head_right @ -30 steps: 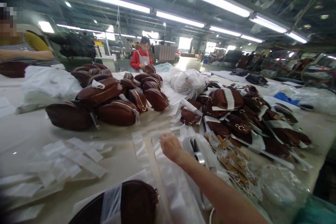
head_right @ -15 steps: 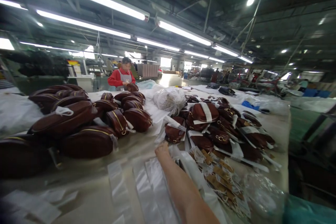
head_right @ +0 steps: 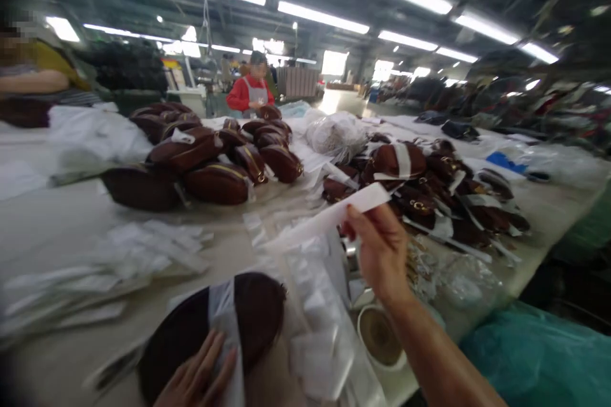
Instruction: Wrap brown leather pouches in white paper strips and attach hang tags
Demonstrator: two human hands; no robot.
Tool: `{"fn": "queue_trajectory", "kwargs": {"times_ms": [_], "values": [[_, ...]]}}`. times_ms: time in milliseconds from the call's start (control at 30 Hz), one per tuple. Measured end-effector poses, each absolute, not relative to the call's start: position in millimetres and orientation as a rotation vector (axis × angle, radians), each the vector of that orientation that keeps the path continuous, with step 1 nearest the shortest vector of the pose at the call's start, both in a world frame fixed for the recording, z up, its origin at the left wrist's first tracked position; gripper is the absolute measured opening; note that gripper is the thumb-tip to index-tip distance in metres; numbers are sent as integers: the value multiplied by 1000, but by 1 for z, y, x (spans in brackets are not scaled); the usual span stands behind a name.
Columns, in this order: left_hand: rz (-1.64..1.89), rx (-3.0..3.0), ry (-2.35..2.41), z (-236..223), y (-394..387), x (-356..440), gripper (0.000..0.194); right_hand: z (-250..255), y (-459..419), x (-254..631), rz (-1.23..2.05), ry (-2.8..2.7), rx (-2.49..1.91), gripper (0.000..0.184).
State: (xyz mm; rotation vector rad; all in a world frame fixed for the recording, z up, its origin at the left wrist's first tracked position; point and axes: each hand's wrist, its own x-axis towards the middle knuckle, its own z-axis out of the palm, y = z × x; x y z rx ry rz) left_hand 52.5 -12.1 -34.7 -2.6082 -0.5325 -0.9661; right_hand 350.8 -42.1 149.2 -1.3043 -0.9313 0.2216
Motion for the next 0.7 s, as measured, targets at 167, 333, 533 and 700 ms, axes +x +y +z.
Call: {"fn": "queue_trajectory", "kwargs": {"times_ms": [167, 333, 533, 700], "values": [[-741, -2644, -557, -40, -21, 37, 37, 92, -131, 332, 810, -388, -1451, 34], [-725, -2689, -594, -34, -19, 39, 37, 13, -155, 269, 1197, -301, -1483, 41], [-663, -2771, -601, -23, -17, 38, 41, -18, -117, 215, 1296, -177, -1343, 27], [-569, -2879, -640, -14, -17, 36, 43, -26, -102, 198, 1329, -139, -1232, 20]]}}
